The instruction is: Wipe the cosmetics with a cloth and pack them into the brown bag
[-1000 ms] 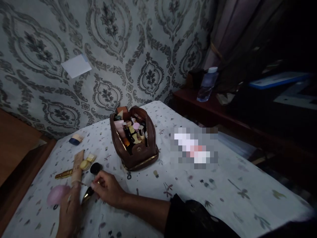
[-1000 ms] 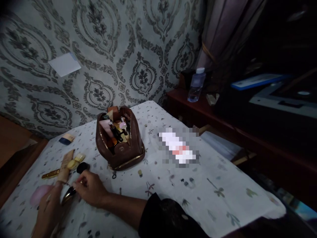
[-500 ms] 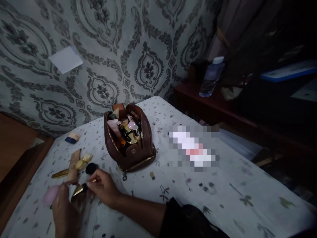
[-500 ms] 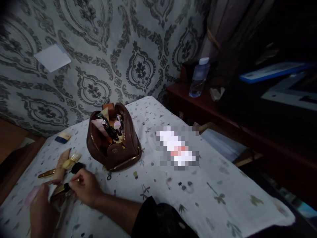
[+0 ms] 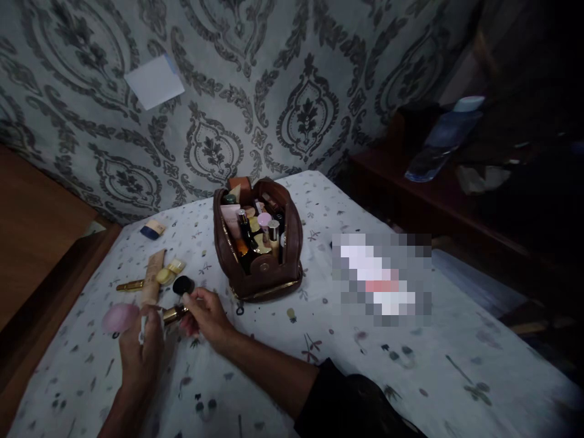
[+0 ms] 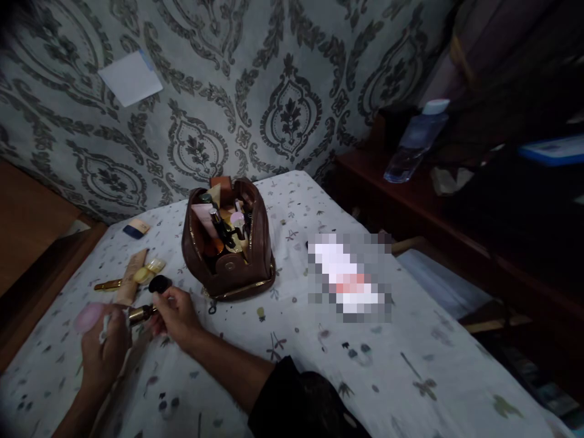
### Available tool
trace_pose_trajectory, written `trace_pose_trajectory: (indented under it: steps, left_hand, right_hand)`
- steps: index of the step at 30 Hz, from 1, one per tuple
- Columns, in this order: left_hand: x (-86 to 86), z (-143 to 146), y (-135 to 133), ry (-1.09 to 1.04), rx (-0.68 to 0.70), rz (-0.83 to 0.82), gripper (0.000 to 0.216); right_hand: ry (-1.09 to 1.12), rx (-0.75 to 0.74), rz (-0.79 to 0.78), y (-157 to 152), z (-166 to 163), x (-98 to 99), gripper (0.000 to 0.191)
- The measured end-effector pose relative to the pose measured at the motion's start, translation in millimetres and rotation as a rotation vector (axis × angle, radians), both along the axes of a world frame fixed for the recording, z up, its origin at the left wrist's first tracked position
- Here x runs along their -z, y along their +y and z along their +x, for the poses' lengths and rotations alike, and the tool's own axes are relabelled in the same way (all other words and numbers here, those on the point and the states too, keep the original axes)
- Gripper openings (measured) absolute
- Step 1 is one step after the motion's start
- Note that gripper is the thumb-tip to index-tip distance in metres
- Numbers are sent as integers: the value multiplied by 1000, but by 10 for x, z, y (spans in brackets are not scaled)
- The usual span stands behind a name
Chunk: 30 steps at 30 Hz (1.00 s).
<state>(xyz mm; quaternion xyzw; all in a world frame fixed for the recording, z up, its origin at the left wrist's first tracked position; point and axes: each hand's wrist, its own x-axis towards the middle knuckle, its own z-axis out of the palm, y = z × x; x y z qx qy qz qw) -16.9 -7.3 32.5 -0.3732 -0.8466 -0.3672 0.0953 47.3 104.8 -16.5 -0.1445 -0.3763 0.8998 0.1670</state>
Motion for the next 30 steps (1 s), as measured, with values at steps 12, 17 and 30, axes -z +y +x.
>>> trace_pose_trajectory:
  steps: [12,17,30]
  left_hand:
    - [-2,111,286,-645,-166,387,45]
    - [93,105,268,-642,-69,447,50]
    - [117,-42,133,-437,-41,242,35]
  right_hand:
    - [61,70,-18,25,23,2,53]
    - [74,75,-2,23,32,-20,43]
    - [9,125,281,-60,62,-27,26]
